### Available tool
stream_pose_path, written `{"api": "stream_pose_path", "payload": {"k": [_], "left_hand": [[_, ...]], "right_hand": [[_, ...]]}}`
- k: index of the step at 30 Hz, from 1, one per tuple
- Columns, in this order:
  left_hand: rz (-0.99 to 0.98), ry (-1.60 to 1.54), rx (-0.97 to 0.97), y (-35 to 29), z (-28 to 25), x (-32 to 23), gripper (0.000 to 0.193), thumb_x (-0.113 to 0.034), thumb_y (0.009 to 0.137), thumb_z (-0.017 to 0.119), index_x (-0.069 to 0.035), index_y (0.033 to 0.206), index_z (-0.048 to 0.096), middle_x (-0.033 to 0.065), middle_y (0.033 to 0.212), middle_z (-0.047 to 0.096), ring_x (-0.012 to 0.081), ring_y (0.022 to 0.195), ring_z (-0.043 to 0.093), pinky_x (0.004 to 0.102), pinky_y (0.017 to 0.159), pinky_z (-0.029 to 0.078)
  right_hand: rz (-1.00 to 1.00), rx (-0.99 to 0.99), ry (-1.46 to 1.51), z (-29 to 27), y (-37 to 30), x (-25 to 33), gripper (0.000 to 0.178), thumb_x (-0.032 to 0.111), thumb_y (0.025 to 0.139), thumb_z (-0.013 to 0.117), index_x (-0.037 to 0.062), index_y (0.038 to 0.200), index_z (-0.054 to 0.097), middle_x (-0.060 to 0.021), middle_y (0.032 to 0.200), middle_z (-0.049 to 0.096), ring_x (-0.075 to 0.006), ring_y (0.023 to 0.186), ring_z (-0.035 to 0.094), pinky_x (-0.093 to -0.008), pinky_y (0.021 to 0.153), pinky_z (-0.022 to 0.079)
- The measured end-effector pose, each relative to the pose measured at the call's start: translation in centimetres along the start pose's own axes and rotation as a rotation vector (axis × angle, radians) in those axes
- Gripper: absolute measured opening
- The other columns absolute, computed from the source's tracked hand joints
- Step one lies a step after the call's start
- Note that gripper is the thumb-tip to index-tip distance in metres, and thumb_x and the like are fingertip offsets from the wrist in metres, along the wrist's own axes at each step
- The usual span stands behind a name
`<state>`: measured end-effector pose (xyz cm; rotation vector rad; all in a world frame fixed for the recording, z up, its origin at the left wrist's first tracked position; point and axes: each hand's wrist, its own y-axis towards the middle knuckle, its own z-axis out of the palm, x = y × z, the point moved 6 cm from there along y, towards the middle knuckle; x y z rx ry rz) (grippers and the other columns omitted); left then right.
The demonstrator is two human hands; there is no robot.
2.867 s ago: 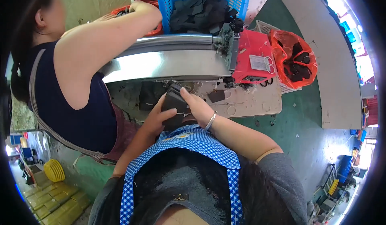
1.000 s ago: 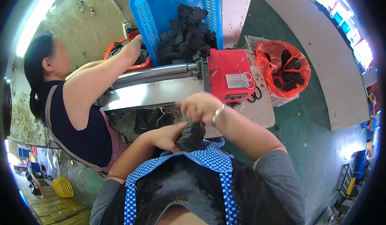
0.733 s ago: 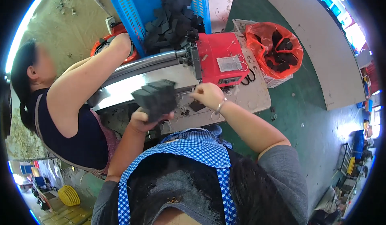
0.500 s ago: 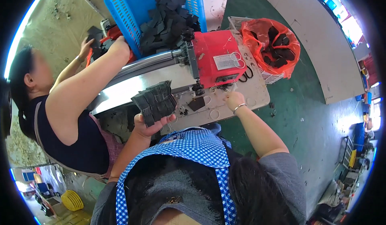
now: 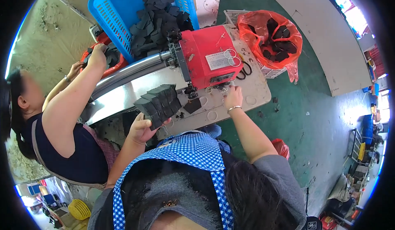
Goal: Feeding black shoe components through a roller machine for processing and stacking them.
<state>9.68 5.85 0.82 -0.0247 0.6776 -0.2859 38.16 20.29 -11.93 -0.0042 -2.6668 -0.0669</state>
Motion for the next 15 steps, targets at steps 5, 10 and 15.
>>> {"api": "stream_pose_path", "payload": {"k": [5,10,15], "left_hand": [[-0.041,0.149,-0.092,0.5,-0.1,0.5,0.058,-0.004,0.064,0.064,0.005,0.117,0.041,0.0130,0.111,0.052,0.0239,0.102,0.052,0.0368,0.091,0.039],[-0.077,0.150,-0.162,0.9,0.4,0.8,0.047,0.002,0.069,0.062,0.002,0.113,0.047,0.0088,0.104,0.055,0.0190,0.096,0.055,0.0320,0.085,0.043],[-0.039,0.203,-0.284,0.6,0.3,1.7,0.052,0.001,0.068,0.064,0.000,0.116,0.044,0.0078,0.104,0.055,0.0173,0.093,0.055,0.0313,0.083,0.044]], "right_hand": [[-0.150,0.697,1.115,-3.4,-5.4,13.8,0.056,0.019,0.066,0.075,-0.0039,0.110,0.049,-0.0117,0.096,0.058,-0.0158,0.083,0.058,-0.0279,0.072,0.048],[-0.070,0.802,1.119,-5.3,-6.2,17.4,0.049,0.006,0.068,0.071,-0.0055,0.110,0.048,-0.0079,0.100,0.057,-0.0146,0.087,0.056,-0.0271,0.078,0.046],[-0.217,0.364,0.699,-5.5,-6.3,16.1,0.051,0.015,0.056,0.071,-0.0029,0.099,0.050,-0.0134,0.092,0.056,-0.0258,0.085,0.057,-0.0325,0.074,0.046]]}}
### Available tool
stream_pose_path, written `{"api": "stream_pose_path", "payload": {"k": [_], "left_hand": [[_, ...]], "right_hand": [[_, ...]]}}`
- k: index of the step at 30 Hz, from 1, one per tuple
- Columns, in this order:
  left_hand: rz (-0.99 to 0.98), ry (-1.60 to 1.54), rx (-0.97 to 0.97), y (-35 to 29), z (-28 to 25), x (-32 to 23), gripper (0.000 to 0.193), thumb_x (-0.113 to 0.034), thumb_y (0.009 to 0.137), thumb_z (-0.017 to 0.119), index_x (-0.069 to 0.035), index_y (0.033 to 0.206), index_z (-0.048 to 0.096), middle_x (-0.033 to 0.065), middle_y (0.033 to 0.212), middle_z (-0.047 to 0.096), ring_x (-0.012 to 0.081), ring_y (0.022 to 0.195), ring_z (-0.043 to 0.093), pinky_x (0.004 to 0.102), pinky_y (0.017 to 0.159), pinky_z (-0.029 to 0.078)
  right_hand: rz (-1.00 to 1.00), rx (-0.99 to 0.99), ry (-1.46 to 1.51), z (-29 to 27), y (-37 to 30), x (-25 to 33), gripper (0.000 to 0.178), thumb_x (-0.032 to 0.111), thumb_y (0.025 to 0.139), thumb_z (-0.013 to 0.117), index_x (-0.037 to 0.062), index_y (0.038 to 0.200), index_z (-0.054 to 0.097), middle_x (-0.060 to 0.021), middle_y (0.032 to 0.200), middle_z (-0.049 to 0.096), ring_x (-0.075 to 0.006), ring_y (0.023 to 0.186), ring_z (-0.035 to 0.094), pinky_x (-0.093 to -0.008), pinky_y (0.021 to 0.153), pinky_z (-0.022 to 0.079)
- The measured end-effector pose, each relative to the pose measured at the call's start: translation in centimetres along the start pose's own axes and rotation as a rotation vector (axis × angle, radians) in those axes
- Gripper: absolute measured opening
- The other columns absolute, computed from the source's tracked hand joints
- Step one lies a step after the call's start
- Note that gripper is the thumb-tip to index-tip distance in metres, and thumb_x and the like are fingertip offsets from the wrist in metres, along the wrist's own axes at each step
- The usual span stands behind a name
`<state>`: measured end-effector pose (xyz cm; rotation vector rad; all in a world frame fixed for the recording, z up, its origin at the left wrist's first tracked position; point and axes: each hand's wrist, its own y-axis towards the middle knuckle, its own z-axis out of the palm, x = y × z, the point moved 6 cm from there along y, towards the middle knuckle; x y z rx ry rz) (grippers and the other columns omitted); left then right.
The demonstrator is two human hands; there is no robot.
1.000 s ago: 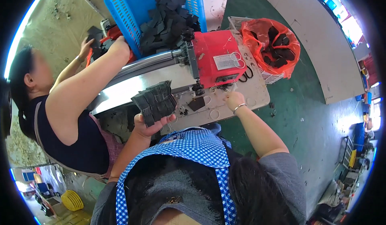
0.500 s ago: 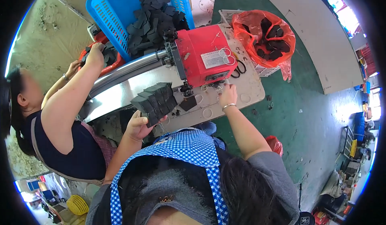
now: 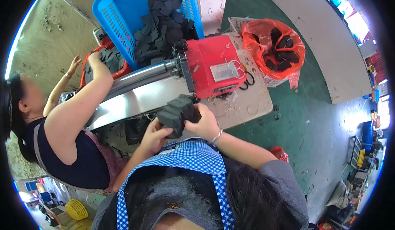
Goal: Feeding black shoe components through a roller machine for processing and stacking them.
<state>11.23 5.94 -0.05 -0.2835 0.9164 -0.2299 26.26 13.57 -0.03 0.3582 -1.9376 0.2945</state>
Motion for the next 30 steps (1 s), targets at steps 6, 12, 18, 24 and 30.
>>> {"api": "stream_pose_path", "payload": {"k": [6,12,18,24,30], "left_hand": [[0.070,0.194,-0.094,0.0,0.7,-0.5,0.046,-0.004,0.070,0.069,0.002,0.111,0.046,0.0083,0.103,0.056,0.0151,0.091,0.055,0.0289,0.081,0.044],[0.000,-0.179,-0.129,-0.2,0.4,-1.6,0.033,-0.004,0.077,0.060,0.004,0.107,0.050,0.0117,0.100,0.058,0.0211,0.088,0.057,0.0335,0.078,0.047],[0.024,-0.199,-0.096,-1.5,-1.5,-2.3,0.035,-0.012,0.081,0.054,0.002,0.112,0.045,0.0135,0.106,0.053,0.0241,0.096,0.054,0.0430,0.082,0.046],[0.029,-0.392,-0.112,-2.8,-2.8,-2.8,0.036,-0.012,0.081,0.053,0.001,0.113,0.045,0.0135,0.108,0.053,0.0256,0.098,0.053,0.0446,0.087,0.044],[0.165,-0.418,-0.175,-3.2,-4.6,-4.8,0.034,-0.007,0.079,0.054,0.001,0.112,0.047,0.0133,0.108,0.054,0.0252,0.099,0.054,0.0416,0.086,0.043]], "right_hand": [[-0.417,-0.231,-0.343,-1.3,0.0,5.7,0.045,0.014,0.053,0.068,-0.0005,0.091,0.049,-0.0154,0.088,0.049,-0.0333,0.083,0.052,-0.0384,0.069,0.045],[-0.375,-0.221,-0.268,-3.2,1.6,5.9,0.041,0.013,0.058,0.065,-0.0023,0.094,0.051,-0.0148,0.083,0.052,-0.0288,0.075,0.054,-0.0352,0.067,0.045],[-0.015,-0.441,0.474,-12.5,10.0,-0.3,0.037,0.016,0.071,0.055,-0.0056,0.101,0.053,-0.0172,0.086,0.058,-0.0178,0.079,0.055,-0.0294,0.070,0.044],[-0.125,-0.473,-0.775,-11.7,12.2,-3.3,0.039,0.031,0.071,0.055,-0.0015,0.092,0.059,-0.0188,0.095,0.057,-0.0331,0.095,0.051,-0.0394,0.085,0.039],[-0.382,-0.684,-0.514,-9.7,8.1,4.4,0.029,0.018,0.073,0.065,0.0030,0.096,0.056,-0.0104,0.083,0.055,-0.0227,0.082,0.053,-0.0339,0.077,0.043]]}}
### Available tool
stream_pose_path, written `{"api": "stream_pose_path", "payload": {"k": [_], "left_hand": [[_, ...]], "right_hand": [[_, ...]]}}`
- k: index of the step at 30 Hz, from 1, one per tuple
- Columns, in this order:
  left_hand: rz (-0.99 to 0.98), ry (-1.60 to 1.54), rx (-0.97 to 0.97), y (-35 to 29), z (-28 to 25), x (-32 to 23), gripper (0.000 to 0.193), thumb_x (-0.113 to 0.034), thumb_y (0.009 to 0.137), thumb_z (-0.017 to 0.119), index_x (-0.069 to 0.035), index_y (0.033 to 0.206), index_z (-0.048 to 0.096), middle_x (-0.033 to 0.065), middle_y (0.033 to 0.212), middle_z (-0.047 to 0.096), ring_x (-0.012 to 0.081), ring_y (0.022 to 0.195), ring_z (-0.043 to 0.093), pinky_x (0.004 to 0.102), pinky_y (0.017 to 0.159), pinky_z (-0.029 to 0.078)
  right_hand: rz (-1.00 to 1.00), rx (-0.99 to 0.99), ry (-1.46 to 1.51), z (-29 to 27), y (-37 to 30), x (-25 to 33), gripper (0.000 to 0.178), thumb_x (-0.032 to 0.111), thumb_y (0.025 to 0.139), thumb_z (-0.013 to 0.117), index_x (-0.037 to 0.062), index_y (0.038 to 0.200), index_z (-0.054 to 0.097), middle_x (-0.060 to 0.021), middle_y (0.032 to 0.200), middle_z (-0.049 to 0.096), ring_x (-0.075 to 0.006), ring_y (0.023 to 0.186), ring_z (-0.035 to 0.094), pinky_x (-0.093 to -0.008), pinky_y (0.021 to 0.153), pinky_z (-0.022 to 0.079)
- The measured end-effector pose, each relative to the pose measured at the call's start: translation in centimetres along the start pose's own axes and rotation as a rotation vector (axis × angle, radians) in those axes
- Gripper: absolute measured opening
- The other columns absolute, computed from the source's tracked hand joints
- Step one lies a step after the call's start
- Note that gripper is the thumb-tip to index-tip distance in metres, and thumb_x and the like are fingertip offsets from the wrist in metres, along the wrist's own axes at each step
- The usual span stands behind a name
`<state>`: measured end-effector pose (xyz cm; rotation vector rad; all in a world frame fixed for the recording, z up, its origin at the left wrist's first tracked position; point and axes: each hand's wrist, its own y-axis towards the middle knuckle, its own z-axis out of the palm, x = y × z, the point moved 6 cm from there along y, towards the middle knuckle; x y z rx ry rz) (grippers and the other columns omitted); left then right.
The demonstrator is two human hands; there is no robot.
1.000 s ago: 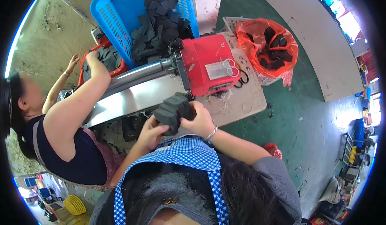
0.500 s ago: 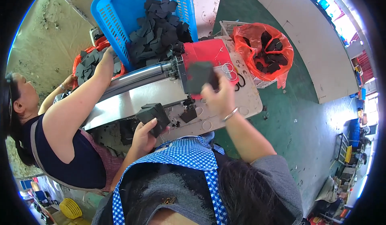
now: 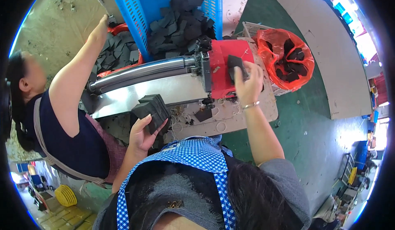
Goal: Feeding black shoe components through a roller machine for processing and stacking them.
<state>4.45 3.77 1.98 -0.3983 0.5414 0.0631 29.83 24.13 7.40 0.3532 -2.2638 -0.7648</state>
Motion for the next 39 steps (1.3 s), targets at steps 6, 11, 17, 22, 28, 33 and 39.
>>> {"api": "stream_pose_path", "payload": {"k": [6,11,17,22,28,33,39], "left_hand": [[-0.013,0.068,0.067,1.5,-1.0,-0.3,0.035,-0.007,0.081,0.052,0.002,0.114,0.045,0.0143,0.112,0.052,0.0235,0.103,0.052,0.0404,0.090,0.043],[-0.016,0.038,0.032,2.0,-2.3,-1.5,0.036,-0.005,0.080,0.053,0.003,0.114,0.045,0.0148,0.111,0.052,0.0242,0.101,0.053,0.0394,0.090,0.043],[-0.003,0.075,0.020,3.1,-4.2,-2.7,0.035,-0.003,0.079,0.054,0.003,0.113,0.046,0.0140,0.105,0.055,0.0248,0.097,0.055,0.0393,0.089,0.044],[-0.059,0.052,0.037,3.6,-3.9,-3.8,0.033,-0.002,0.078,0.056,0.003,0.110,0.049,0.0125,0.101,0.057,0.0240,0.093,0.057,0.0393,0.085,0.047],[0.034,0.091,-0.067,4.0,-4.2,-5.1,0.025,0.000,0.078,0.058,0.001,0.102,0.055,0.0091,0.095,0.060,0.0184,0.085,0.059,0.0313,0.076,0.049],[0.091,0.100,-0.148,4.0,-5.3,-6.0,0.025,0.002,0.077,0.058,0.001,0.101,0.055,0.0089,0.095,0.060,0.0177,0.085,0.059,0.0297,0.075,0.048],[0.054,0.111,-0.127,4.7,-5.7,-5.3,0.023,0.001,0.078,0.058,0.001,0.101,0.056,0.0096,0.095,0.060,0.0181,0.085,0.059,0.0299,0.076,0.048]], "right_hand": [[0.679,1.246,1.025,9.3,-10.9,11.9,0.017,0.016,0.080,0.061,0.0023,0.090,0.059,-0.0015,0.074,0.058,-0.0058,0.063,0.053,-0.0185,0.053,0.040],[0.877,1.315,1.190,13.2,-13.4,12.5,0.011,0.014,0.080,0.061,0.0047,0.078,0.056,0.0002,0.062,0.054,-0.0050,0.051,0.049,-0.0168,0.045,0.037],[0.857,1.133,0.987,14.6,-12.2,13.0,0.015,0.010,0.081,0.060,0.0024,0.090,0.053,-0.0006,0.073,0.054,-0.0055,0.055,0.049,-0.0169,0.046,0.039],[1.116,1.406,1.340,15.3,-12.1,13.8,0.020,0.011,0.081,0.060,0.0015,0.096,0.052,-0.0002,0.075,0.055,-0.0056,0.056,0.051,-0.0165,0.047,0.042],[1.056,1.206,0.942,16.1,-11.5,12.9,0.022,0.016,0.079,0.063,-0.0012,0.090,0.054,-0.0038,0.073,0.056,-0.0100,0.053,0.055,-0.0182,0.045,0.046],[1.182,1.021,0.955,17.9,-10.6,9.2,0.020,0.017,0.082,0.060,-0.0018,0.088,0.056,-0.0066,0.076,0.059,-0.0128,0.060,0.059,-0.0203,0.050,0.048],[0.984,1.047,1.030,17.8,-10.1,11.3,0.016,0.016,0.082,0.060,0.0019,0.088,0.058,-0.0051,0.075,0.060,-0.0087,0.058,0.057,-0.0145,0.047,0.042]]}}
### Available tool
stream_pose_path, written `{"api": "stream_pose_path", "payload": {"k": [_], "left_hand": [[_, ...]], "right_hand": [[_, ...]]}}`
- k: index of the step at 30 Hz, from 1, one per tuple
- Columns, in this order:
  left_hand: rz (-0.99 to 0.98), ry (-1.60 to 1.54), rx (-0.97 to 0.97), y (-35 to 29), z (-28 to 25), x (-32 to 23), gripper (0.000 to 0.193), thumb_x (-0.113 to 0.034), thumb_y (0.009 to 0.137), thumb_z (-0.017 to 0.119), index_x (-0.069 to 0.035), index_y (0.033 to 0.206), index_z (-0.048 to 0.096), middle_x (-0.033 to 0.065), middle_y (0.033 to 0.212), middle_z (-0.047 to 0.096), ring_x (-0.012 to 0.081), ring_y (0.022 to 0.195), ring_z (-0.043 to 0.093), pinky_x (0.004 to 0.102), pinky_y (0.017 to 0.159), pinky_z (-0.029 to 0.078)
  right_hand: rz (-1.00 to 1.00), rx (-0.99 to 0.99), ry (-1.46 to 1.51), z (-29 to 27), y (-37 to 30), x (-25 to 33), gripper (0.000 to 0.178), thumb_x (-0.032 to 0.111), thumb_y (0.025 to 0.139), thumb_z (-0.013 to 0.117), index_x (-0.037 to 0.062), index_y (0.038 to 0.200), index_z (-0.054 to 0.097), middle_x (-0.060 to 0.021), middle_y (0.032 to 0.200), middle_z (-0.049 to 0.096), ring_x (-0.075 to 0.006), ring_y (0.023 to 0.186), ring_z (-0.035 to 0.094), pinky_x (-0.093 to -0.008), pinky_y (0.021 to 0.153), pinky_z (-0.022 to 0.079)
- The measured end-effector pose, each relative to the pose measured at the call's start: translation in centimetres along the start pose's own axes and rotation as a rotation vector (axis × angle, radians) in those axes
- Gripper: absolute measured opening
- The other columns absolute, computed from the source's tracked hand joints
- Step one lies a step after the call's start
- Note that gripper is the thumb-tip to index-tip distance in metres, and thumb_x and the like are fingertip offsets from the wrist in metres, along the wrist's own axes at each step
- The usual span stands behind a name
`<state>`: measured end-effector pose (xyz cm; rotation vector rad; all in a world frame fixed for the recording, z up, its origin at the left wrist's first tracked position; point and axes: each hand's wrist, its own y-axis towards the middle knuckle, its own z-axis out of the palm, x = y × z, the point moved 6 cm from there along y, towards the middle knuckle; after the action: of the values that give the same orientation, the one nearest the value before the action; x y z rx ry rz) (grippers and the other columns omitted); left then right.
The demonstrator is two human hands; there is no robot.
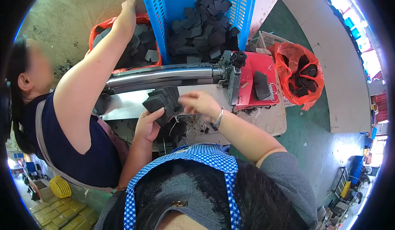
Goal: Feeding black shoe components through a roller machine for processing and stacking them.
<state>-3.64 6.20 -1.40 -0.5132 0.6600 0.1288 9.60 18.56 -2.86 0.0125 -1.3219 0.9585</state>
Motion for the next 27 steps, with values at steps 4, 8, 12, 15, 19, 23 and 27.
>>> {"api": "stream_pose_path", "payload": {"k": [4,8,12,15,19,23,27], "left_hand": [[-0.042,-0.054,0.021,-0.1,0.7,-0.1,0.023,0.001,0.077,0.058,0.002,0.100,0.056,0.0096,0.094,0.060,0.0187,0.085,0.059,0.0309,0.075,0.049],[-0.039,-0.016,-0.010,0.3,0.3,-0.4,0.023,0.000,0.078,0.058,0.002,0.100,0.055,0.0097,0.093,0.060,0.0197,0.084,0.059,0.0327,0.073,0.050],[-0.034,0.045,0.001,0.2,0.0,0.0,0.027,-0.004,0.079,0.058,0.003,0.104,0.052,0.0126,0.100,0.057,0.0224,0.089,0.058,0.0371,0.077,0.050],[-0.052,-0.009,0.025,0.2,0.4,0.3,0.025,-0.002,0.079,0.058,0.002,0.103,0.053,0.0124,0.100,0.058,0.0219,0.089,0.059,0.0360,0.078,0.050],[-0.056,-0.043,0.016,0.2,0.7,0.3,0.026,-0.001,0.078,0.058,0.002,0.103,0.053,0.0123,0.098,0.058,0.0215,0.087,0.059,0.0349,0.078,0.050],[-0.023,0.031,-0.008,0.6,0.1,-0.2,0.027,-0.001,0.077,0.058,0.002,0.103,0.054,0.0121,0.097,0.058,0.0219,0.086,0.059,0.0356,0.077,0.050],[0.009,0.078,-0.007,0.7,-0.3,0.0,0.026,-0.001,0.076,0.059,0.002,0.102,0.054,0.0123,0.097,0.058,0.0221,0.086,0.059,0.0362,0.076,0.050]], "right_hand": [[0.231,0.213,-0.040,1.0,-0.6,-1.2,0.015,0.017,0.081,0.061,0.0060,0.075,0.054,-0.0002,0.064,0.055,-0.0048,0.050,0.050,-0.0140,0.042,0.038],[0.328,-0.115,0.136,-1.7,0.4,-1.4,0.016,0.020,0.080,0.063,0.0054,0.078,0.056,-0.0026,0.066,0.056,-0.0093,0.052,0.055,-0.0194,0.045,0.045],[0.016,-0.025,0.070,0.2,0.1,0.2,0.016,0.018,0.079,0.063,0.0033,0.078,0.055,-0.0050,0.069,0.058,-0.0093,0.052,0.054,-0.0189,0.045,0.043],[0.235,0.282,-0.083,1.9,-0.7,-1.2,0.017,0.015,0.078,0.065,0.0047,0.073,0.051,0.0000,0.061,0.053,-0.0066,0.047,0.049,-0.0164,0.040,0.035],[0.334,0.236,0.090,1.6,-0.9,-1.2,0.019,0.016,0.078,0.065,0.0049,0.072,0.050,0.0005,0.060,0.053,-0.0069,0.046,0.049,-0.0164,0.039,0.036],[0.283,-0.106,0.138,-2.0,0.7,-1.1,0.021,0.019,0.078,0.065,0.0020,0.079,0.053,-0.0034,0.067,0.056,-0.0093,0.052,0.054,-0.0168,0.042,0.041],[0.159,-0.036,0.093,-0.5,0.2,0.1,0.020,0.020,0.080,0.063,0.0018,0.083,0.055,-0.0040,0.070,0.058,-0.0090,0.056,0.056,-0.0180,0.045,0.043]]}}
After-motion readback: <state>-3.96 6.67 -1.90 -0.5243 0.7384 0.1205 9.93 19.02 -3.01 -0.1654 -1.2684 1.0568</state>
